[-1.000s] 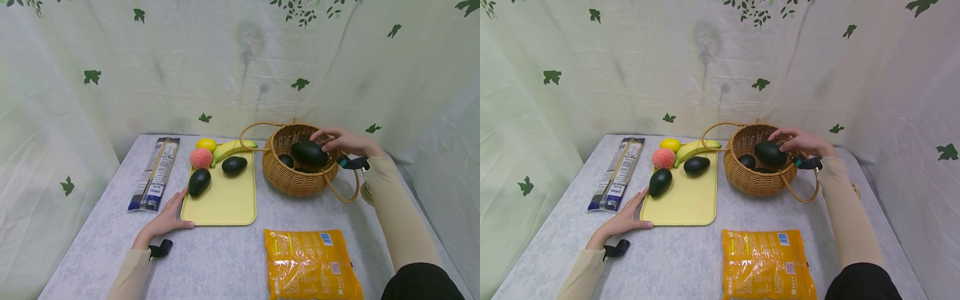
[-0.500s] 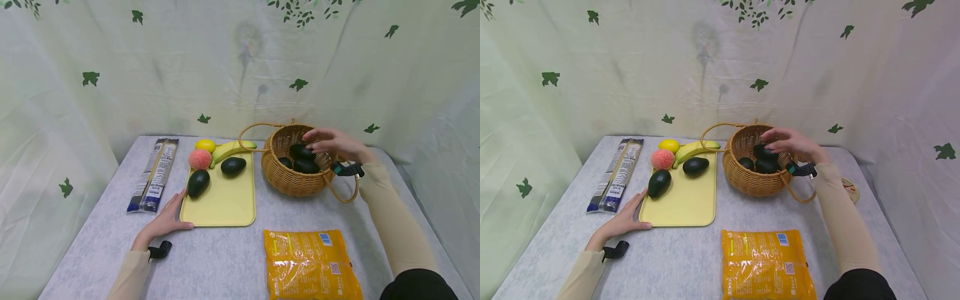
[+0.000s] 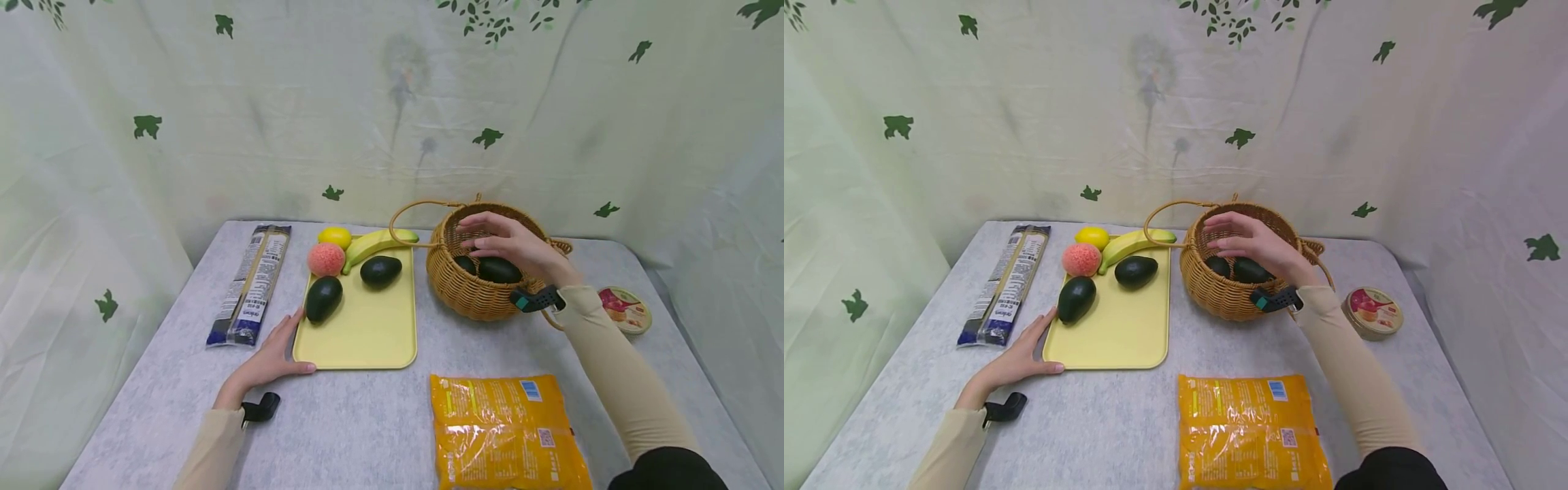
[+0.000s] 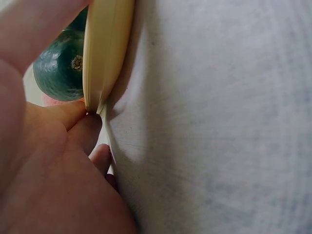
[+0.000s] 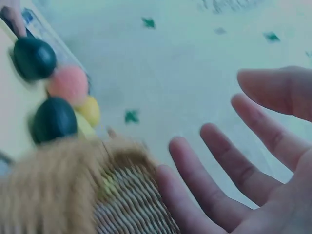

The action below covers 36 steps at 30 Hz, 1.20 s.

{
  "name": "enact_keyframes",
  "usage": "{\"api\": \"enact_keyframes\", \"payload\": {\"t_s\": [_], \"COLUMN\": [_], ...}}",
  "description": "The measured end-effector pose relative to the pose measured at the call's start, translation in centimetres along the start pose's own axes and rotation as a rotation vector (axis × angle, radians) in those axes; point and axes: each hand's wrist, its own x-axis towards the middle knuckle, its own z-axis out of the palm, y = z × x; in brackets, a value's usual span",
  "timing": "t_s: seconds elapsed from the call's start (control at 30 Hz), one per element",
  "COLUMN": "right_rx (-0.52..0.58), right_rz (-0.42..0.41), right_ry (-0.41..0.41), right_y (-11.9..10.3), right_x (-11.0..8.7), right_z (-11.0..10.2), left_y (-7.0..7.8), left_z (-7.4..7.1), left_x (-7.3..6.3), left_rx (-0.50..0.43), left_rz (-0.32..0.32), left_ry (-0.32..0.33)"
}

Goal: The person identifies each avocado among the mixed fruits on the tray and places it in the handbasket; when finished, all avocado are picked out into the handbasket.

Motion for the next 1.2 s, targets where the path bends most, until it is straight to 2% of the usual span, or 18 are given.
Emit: {"api": "enact_keyframes", "payload": {"t_s": [0.17,0.3,0.47,0.63,0.77,0.9,1.07,1.2], "right_rx": [-0.009,-0.058,-0.136,-0.129,-0.17,-0.203,-0.263,-0.326], "right_rz": [-0.03,-0.045,-0.059,-0.057,-0.066,-0.115,-0.161,-0.214], "right_ry": [-0.04,-0.075,-0.108,-0.096,-0.055,-0.018,0.027,0.026], "right_y": [0.0,0.6,2.2,3.8,5.1,6.5,7.9,8.7], "right_x": [1.5,2.9,4.8,6.6,7.8,9.0,10.4,11.6], "right_z": [3.3,5.9,8.5,10.4,11.5,12.2,12.5,12.3], "left_y": [-0.1,0.0,-0.1,-0.2,-0.2,-0.2,-0.2,-0.2], "left_z": [0.0,0.0,0.1,0.1,0.2,0.1,0.1,0.1], "left_x": [0.1,0.1,0.3,0.4,0.4,0.4,0.3,0.4], "left_rx": [0.013,0.008,-0.001,0.0,-0.003,-0.003,-0.002,-0.003], "left_rz": [0.01,0.011,0.0,-0.004,-0.011,-0.013,-0.005,-0.002], "left_ry": [0.004,0.003,-0.003,-0.005,-0.006,-0.006,-0.005,-0.004]}}
